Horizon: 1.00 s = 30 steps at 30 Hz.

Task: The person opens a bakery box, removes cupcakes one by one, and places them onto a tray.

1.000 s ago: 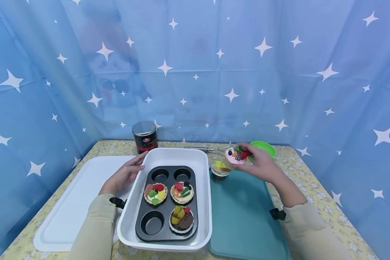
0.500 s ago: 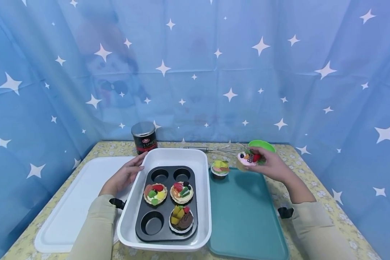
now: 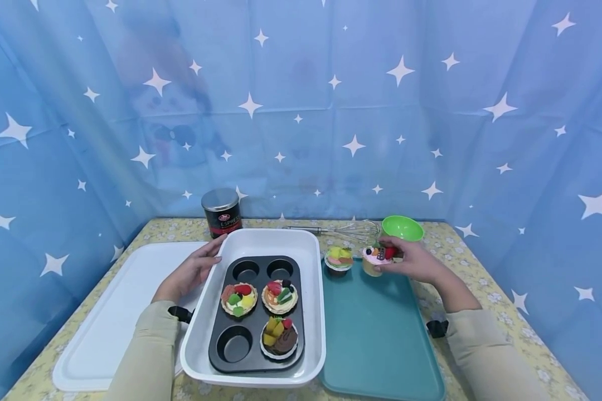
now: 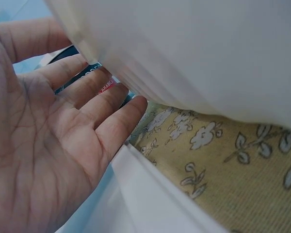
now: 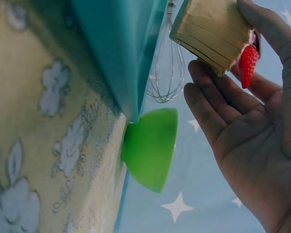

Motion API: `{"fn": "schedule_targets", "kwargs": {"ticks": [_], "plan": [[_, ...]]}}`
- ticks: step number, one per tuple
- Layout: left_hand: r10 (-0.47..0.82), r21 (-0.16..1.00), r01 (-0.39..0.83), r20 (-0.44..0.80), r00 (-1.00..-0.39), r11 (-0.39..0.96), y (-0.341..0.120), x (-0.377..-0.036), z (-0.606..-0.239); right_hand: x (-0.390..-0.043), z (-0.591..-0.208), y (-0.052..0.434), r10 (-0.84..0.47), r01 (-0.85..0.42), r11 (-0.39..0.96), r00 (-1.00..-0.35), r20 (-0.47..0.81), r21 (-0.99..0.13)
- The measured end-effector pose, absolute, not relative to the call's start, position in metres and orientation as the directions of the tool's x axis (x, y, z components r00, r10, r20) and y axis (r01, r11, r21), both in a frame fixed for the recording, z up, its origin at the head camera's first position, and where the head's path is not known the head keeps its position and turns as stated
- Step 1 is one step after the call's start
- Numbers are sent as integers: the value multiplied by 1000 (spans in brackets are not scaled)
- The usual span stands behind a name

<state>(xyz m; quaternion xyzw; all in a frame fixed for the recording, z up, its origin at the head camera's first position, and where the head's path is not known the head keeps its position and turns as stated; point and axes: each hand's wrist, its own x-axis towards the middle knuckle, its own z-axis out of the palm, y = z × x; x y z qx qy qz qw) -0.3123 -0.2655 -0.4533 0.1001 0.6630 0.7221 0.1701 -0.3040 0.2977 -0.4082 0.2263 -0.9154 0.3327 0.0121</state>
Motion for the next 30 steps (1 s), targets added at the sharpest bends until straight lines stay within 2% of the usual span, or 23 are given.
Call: {"fn": "schedule_targets", "kwargs": {"ticks": [10, 21, 30], "plan": [[377, 992, -112, -85, -923, -50, -266, -313, -453, -306, -414, 297, -465, -487, 640, -861, 206, -594], [388, 992, -106, -71, -919, -69, -265, -312, -453, -306, -418, 297, -456, -470, 673, -872, 180, -570], [383, 994, -104, -79, -920, -45, -267, -313, -454, -307, -420, 297, -469, -478, 643, -863, 186, -599]]}}
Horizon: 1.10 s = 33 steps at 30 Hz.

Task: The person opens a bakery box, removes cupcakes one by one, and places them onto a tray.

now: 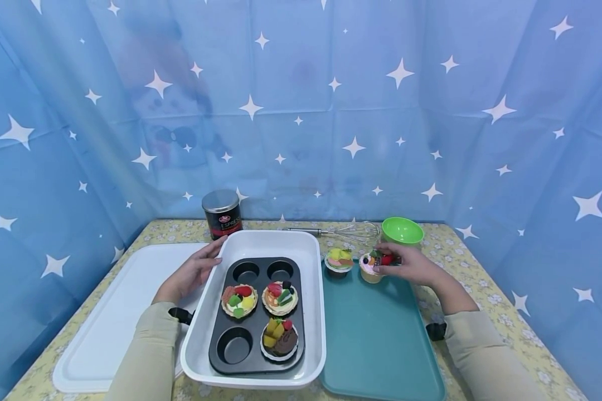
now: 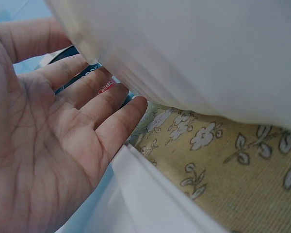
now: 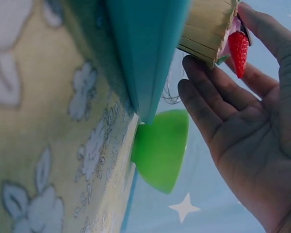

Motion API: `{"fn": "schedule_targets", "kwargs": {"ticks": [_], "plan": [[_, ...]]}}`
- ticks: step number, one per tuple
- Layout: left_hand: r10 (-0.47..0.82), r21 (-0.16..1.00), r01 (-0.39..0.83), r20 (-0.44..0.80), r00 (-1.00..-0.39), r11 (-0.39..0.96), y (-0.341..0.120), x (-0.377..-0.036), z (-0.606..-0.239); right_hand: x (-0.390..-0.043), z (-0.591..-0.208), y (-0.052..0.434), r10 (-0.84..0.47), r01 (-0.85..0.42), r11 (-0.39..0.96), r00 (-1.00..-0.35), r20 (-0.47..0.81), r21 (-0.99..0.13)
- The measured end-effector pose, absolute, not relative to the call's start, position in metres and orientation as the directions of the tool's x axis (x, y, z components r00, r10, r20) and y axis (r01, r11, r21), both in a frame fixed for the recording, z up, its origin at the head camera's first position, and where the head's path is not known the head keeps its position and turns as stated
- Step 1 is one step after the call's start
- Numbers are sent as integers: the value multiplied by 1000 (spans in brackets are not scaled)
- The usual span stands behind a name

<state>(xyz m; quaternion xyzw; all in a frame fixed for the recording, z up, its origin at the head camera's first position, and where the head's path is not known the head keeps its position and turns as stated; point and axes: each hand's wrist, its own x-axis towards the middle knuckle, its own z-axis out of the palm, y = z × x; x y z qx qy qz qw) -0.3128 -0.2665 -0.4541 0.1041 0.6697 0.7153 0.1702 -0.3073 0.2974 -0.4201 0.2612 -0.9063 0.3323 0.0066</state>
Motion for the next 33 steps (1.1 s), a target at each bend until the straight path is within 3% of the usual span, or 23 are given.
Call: {"fn": "schedule_targets", "kwargs": {"ticks": [33], "plan": [[366, 994, -102, -76, -928, -51, -264, -311, -452, -300, -410, 292, -479, -495, 634, -854, 201, -594]]}}
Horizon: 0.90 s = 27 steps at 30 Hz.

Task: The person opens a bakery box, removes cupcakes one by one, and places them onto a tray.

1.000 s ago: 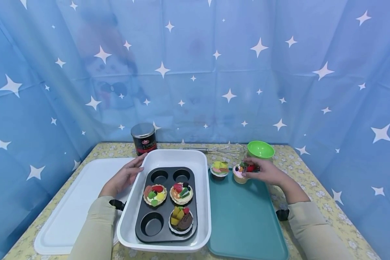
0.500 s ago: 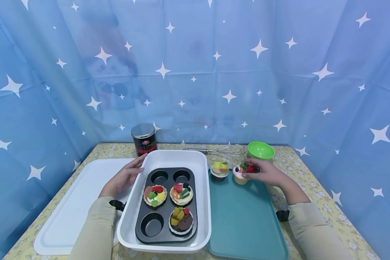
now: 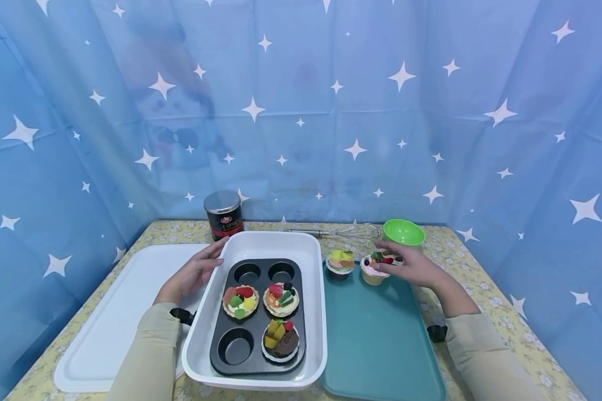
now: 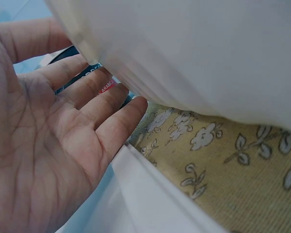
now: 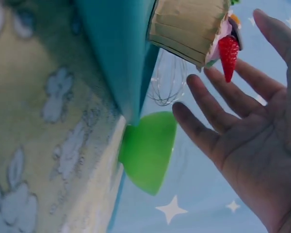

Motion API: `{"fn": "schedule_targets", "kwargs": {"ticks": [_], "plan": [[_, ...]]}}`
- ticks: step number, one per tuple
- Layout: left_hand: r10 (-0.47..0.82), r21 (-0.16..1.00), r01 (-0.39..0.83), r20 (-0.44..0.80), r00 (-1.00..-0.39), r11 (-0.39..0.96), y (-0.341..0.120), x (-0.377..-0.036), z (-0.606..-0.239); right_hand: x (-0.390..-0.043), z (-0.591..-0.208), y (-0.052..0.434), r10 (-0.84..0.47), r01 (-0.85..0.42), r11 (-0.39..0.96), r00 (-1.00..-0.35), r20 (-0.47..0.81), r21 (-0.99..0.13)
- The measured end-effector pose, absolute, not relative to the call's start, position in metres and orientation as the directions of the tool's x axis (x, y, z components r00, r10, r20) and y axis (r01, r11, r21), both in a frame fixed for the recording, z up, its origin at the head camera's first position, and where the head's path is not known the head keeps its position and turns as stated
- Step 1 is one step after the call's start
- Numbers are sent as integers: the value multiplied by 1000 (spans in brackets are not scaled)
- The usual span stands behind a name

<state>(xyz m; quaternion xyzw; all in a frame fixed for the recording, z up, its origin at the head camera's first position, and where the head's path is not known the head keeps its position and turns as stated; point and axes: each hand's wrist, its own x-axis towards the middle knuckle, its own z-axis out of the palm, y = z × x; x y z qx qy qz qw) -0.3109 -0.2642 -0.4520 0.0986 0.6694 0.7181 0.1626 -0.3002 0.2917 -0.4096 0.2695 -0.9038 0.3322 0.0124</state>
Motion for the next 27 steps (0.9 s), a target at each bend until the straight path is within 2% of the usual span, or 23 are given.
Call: {"fn": "schedule_targets", "kwargs": {"ticks": [8, 16, 27], "plan": [[371, 995, -95, -73, -926, -41, -265, -310, -452, -293, -395, 283, -465, -543, 615, -835, 293, -572], [365, 994, -106, -88, -927, -28, -263, -309, -452, -282, -378, 264, -479, -568, 638, -822, 309, -521], [385, 995, -91, -67, -921, -44, -266, -311, -453, -278, -348, 220, -643, -719, 589, -694, 324, -370]]}}
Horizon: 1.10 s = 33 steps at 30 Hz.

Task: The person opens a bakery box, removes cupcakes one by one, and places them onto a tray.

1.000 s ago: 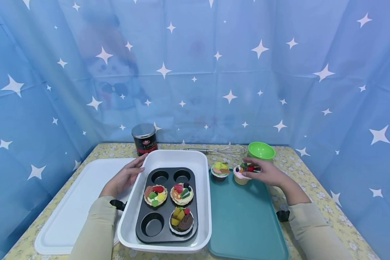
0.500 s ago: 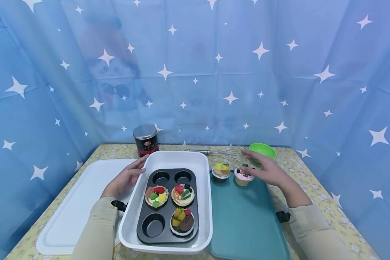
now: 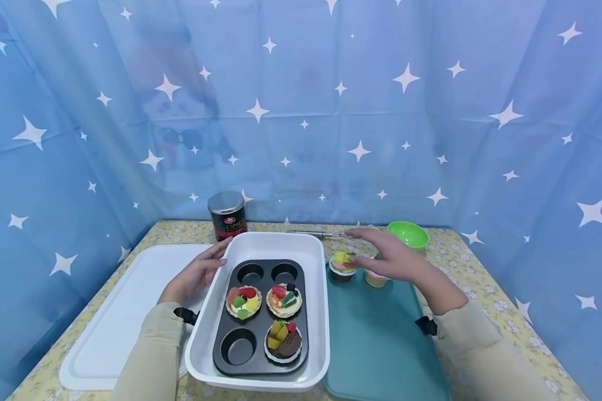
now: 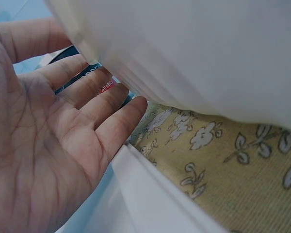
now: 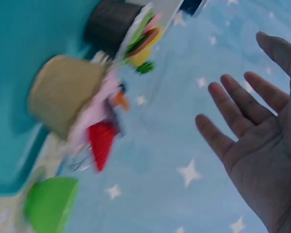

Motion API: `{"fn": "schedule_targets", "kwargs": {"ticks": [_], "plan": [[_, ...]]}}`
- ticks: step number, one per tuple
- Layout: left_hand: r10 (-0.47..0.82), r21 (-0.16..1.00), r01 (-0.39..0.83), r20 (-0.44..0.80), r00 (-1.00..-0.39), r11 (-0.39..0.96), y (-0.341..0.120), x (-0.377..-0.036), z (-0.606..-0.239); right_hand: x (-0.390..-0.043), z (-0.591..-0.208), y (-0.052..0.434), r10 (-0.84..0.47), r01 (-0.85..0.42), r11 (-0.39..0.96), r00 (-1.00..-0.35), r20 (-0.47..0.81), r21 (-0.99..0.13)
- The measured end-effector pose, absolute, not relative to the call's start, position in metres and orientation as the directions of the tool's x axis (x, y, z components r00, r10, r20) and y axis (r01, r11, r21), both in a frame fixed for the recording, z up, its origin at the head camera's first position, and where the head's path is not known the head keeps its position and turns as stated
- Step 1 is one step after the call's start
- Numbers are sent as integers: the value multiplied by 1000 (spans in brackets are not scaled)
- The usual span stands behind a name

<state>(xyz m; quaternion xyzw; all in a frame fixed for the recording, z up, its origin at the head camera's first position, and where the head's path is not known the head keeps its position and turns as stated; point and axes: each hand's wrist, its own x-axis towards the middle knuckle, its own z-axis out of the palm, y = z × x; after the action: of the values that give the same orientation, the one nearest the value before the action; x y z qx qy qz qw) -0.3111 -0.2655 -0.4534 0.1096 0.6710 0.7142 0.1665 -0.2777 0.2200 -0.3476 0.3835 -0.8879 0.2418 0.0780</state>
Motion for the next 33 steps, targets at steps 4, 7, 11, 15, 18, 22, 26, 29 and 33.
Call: {"fn": "schedule_targets", "kwargs": {"ticks": [4, 7, 11, 15, 18, 22, 26, 29, 33], "plan": [[409, 995, -75, -41, -912, -68, -267, -311, -454, -276, -338, 197, -697, -761, 553, -646, 313, -341], [407, 994, -79, -42, -913, -74, -268, -310, -454, -275, -334, 177, -737, -790, 522, -607, 297, -321], [401, 994, -82, -45, -915, -76, -269, -311, -455, -275, -332, 150, -790, -826, 482, -554, 262, -294], [412, 994, -79, -40, -910, -79, -268, -311, -455, -275, -333, 121, -834, -843, 445, -513, 203, -303], [421, 994, -77, -35, -906, -83, -267, -310, -454, -273, -336, 101, -849, -839, 438, -504, 157, -323], [427, 992, -78, -28, -904, -100, -267, -310, -454, -273, -344, 75, -876, -850, 412, -468, 113, -327], [426, 991, -81, -30, -904, -103, -268, -311, -455, -274, -352, 51, -895, -852, 410, -445, 36, -325], [409, 993, -81, -37, -912, -91, -267, -311, -455, -274, -357, 37, -895, -844, 428, -446, -20, -321], [395, 994, -75, -39, -918, -77, -266, -311, -454, -274, -364, 23, -892, -837, 443, -447, -64, -323]]}}
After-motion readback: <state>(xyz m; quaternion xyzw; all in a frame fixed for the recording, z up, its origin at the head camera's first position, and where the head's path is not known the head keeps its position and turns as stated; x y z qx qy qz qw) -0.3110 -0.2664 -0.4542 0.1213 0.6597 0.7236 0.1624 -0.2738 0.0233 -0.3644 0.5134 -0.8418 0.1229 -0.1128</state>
